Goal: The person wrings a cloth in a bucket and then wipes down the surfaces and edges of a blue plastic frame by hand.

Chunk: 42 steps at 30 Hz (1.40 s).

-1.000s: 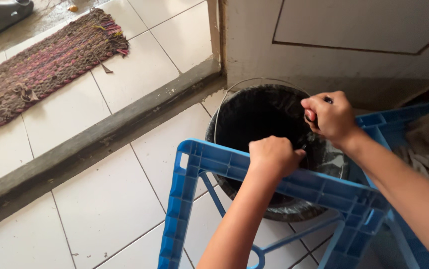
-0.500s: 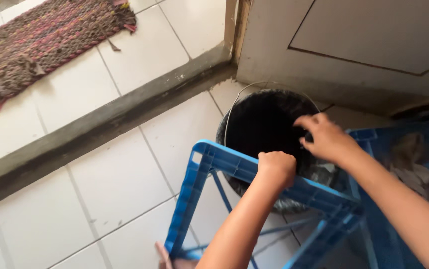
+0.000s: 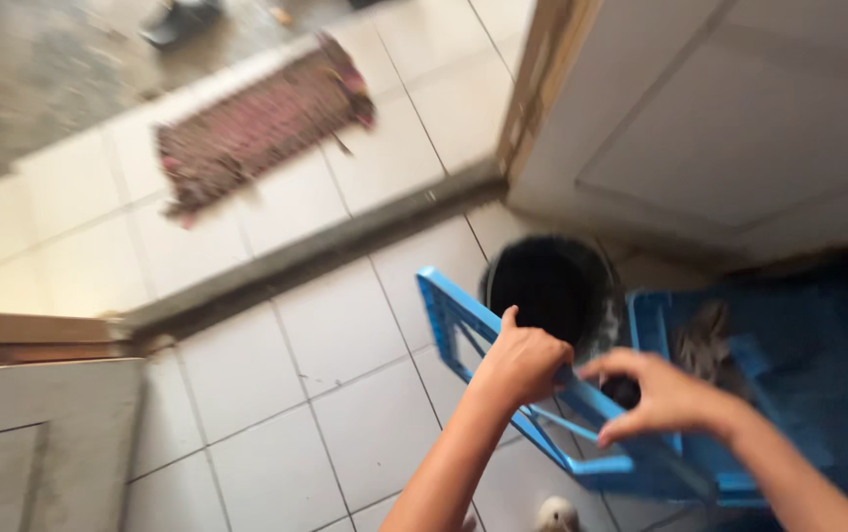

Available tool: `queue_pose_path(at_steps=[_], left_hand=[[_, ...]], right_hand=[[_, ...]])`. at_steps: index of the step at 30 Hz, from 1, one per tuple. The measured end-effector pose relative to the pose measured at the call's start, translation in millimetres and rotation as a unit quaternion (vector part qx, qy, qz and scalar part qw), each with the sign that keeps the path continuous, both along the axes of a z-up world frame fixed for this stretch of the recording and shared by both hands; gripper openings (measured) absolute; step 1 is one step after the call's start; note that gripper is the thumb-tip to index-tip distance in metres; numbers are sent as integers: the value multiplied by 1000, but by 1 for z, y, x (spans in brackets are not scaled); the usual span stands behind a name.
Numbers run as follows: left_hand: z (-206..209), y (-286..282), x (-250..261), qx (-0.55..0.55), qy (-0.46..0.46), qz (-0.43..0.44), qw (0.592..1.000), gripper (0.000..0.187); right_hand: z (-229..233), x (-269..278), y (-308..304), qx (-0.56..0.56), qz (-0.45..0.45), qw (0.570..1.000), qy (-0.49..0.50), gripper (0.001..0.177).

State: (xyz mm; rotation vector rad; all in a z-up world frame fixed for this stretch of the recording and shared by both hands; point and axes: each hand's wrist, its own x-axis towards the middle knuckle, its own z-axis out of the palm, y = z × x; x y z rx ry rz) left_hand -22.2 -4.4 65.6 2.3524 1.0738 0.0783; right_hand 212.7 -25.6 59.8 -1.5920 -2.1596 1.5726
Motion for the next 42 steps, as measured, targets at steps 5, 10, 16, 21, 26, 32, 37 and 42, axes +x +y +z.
queue_pose_path(at_steps=[5, 10, 16, 21, 26, 32, 37, 42], left_hand=[[177, -9, -55, 97, -2, -15, 995, 18], [337, -10, -141, 254, -44, 33, 966, 14], [428, 5, -280, 339, -269, 370, 822, 80], [462, 52, -341, -194, -570, 452, 659, 102], [507, 155, -359, -89, -652, 402, 637, 96], [541, 294, -400, 61, -726, 440, 524, 68], [542, 373, -463, 29, -758, 446, 475, 77], [523, 433, -530, 24, -807, 398, 435, 82]], right_hand=[[164, -60, -18, -84, -86, 991, 55, 80], [316, -154, -5, -108, -157, 966, 173, 99], [418, -281, 17, 116, -101, 952, 265, 83], [456, -370, 46, 227, -110, 942, 222, 85], [473, -429, 127, 401, -30, 906, 133, 85], [501, -469, 283, 505, 61, 849, 145, 80], [509, -481, 429, 372, 32, 900, 222, 63], [520, -511, 549, -22, -9, 931, 365, 56]])
